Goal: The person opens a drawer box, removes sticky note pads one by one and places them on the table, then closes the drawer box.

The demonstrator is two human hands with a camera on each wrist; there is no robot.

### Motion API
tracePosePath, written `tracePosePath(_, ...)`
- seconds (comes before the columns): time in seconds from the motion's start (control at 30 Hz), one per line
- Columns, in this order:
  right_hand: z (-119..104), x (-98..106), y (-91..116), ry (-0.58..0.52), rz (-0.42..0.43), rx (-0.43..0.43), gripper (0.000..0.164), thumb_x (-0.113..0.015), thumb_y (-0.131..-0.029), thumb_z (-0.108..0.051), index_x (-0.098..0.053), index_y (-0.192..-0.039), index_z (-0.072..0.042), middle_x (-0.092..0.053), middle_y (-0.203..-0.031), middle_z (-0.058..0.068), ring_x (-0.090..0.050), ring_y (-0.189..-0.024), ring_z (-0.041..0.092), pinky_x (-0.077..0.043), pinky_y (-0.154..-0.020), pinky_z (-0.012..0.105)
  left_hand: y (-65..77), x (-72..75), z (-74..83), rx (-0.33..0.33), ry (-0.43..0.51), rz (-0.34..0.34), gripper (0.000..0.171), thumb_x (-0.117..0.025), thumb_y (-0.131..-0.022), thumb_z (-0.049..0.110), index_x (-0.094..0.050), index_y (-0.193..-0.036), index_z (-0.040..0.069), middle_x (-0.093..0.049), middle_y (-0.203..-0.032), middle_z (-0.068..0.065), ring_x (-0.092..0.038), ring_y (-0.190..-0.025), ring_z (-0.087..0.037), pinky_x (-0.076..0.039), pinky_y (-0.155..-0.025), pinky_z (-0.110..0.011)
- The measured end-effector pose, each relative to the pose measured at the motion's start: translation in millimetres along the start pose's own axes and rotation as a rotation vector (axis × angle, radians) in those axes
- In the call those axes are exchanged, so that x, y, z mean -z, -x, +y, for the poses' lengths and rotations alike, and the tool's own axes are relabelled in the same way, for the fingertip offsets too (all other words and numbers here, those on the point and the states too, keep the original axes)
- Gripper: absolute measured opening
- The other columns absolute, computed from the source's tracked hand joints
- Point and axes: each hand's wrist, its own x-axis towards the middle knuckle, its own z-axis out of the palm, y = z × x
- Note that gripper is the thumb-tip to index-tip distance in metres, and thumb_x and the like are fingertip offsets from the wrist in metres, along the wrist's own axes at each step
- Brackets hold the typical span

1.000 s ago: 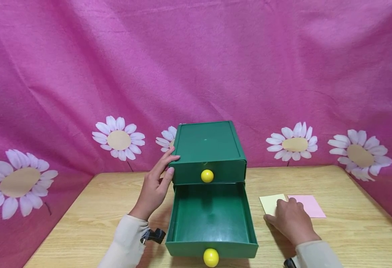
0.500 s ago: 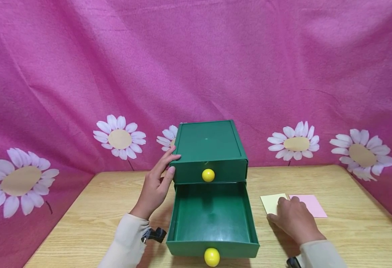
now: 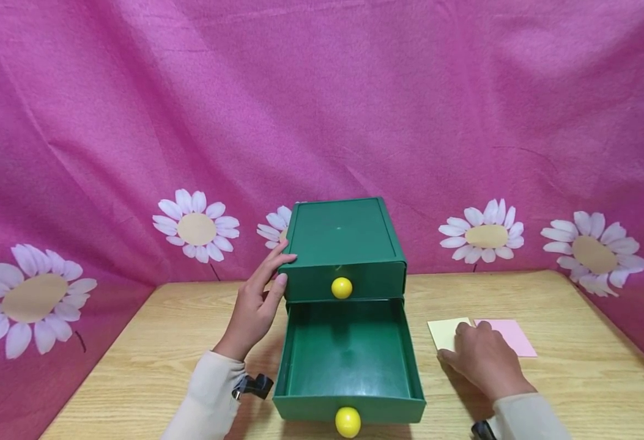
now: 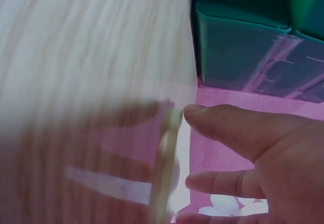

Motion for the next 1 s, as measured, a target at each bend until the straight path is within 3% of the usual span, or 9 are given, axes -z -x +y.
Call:
tracePosePath(0.2,3,11,0,-0.029,0.007,-0.015,0.058,-0.080,-0.074,-0.042,-0.065,-0.105,0.005,-0.059,-0.088,0.022,-0.055,-0.079,0.037,-0.050,-0.067,0.055,-0.9,0.2,0.4,0.000,0.002,-0.002,0.035,-0.046,-0.103,0.018,-0.052,-0.136,0.026,-0.036,-0.153,0.004,-0.042,-0.133,-0.012,-0.055,-0.060,-0.025)
tracePosePath(0.33,0,19,1,-0.049,0.011,-0.014,0.057,-0.077,-0.077,-0.040,-0.064,-0.110,0.004,-0.060,-0.087,0.019,-0.056,-0.077,0.034,-0.050,-0.066,0.054,-1.1,0.1,0.2,-0.001,0.011,-0.004,0.035,-0.046,-0.103,0.017,-0.052,-0.136,0.025,-0.036,-0.153,0.003,-0.039,-0.136,-0.013,-0.056,-0.066,-0.026)
tracePosePath(0.6,-18,31,6,-0.078,0.105,0.061,0.054,-0.078,-0.076,-0.040,-0.066,-0.111,0.000,-0.063,-0.100,0.025,-0.059,-0.085,0.039,-0.049,-0.067,0.056,-0.5,0.4,-0.1,-0.001,0.010,-0.003,0.036,-0.047,-0.102,0.019,-0.051,-0.137,0.026,-0.035,-0.154,0.003,-0.038,-0.137,-0.013,-0.057,-0.071,-0.027)
tracePosePath(0.8,-38,43,14,-0.108,0.154,0.107,0.051,-0.078,-0.077,-0.040,-0.067,-0.110,-0.002,-0.064,-0.099,0.019,-0.059,-0.078,0.028,-0.050,-0.062,0.050,-1.0,-0.1,0.7,0.002,0.013,-0.007,0.035,-0.046,-0.103,0.018,-0.051,-0.137,0.025,-0.035,-0.154,0.002,-0.037,-0.138,-0.013,-0.056,-0.074,-0.027)
tracePosePath(1.0,-54,56,24,-0.140,0.230,0.167,0.050,-0.078,-0.078,-0.042,-0.067,-0.111,-0.006,-0.066,-0.105,0.018,-0.063,-0.082,0.029,-0.049,-0.060,0.046,-1.0,0.4,1.2,0.010,0.012,-0.009,0.035,-0.045,-0.103,0.019,-0.051,-0.137,0.026,-0.034,-0.154,0.003,-0.035,-0.138,-0.012,-0.056,-0.074,-0.027)
